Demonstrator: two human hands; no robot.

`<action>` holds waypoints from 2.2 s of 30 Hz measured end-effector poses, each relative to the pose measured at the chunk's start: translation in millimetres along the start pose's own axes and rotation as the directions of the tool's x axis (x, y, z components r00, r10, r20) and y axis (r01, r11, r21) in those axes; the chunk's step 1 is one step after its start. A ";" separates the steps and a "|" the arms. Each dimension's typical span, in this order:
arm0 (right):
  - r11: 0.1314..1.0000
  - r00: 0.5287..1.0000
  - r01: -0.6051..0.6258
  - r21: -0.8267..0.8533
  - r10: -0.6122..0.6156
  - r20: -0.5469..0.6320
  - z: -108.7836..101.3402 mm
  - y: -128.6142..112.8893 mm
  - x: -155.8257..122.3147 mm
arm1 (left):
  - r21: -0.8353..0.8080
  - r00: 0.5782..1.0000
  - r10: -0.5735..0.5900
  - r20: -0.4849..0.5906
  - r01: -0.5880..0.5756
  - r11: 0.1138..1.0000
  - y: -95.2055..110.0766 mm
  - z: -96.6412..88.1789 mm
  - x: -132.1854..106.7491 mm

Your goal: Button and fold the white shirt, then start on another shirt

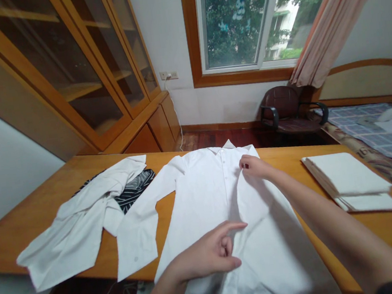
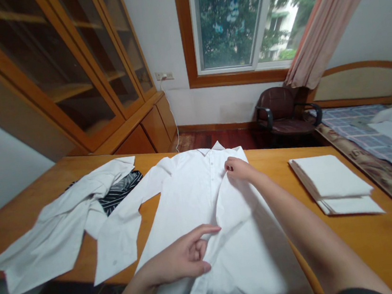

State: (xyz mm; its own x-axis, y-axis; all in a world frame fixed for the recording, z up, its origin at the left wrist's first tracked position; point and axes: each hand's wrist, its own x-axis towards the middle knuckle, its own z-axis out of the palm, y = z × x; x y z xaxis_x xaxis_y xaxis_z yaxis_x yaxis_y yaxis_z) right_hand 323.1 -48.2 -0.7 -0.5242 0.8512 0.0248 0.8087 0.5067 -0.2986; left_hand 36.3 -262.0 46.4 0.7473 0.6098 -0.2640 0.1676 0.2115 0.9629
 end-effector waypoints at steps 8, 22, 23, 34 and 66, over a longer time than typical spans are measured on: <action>0.955 0.931 -0.030 0.295 0.134 -0.338 19.8 23.9 -4.9 | -0.084 0.930 0.024 -0.367 -0.058 0.995 -26.4 -24.0 -9.6; 0.970 0.970 -0.205 0.128 0.219 -0.106 10.9 80.4 -110.5 | 0.197 0.855 -0.101 -0.508 0.230 0.953 -61.4 -49.5 -6.7; 0.972 0.972 -0.206 0.112 0.217 -0.092 11.8 80.7 -112.8 | 0.213 0.847 -0.100 -0.522 0.243 0.946 -60.8 -49.2 -5.1; 0.873 0.878 -0.467 -0.144 0.439 -0.190 23.6 65.5 -108.4 | -0.006 0.894 -0.096 -0.437 0.104 0.995 -51.6 -49.1 -2.1; 0.846 0.915 -0.402 -0.352 0.381 -0.129 15.0 71.2 -144.4 | 0.912 0.836 0.366 -0.408 0.361 0.192 -75.3 -127.9 136.3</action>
State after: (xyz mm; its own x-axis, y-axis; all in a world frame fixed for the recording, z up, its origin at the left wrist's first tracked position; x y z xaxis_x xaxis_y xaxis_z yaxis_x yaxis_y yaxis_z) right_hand 452.4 -137.1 -39.9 -0.1373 0.9900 0.0318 0.9882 0.1347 0.0730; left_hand 43.2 -97.1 -69.3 0.4238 0.8992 0.1089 0.8889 -0.4360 0.1405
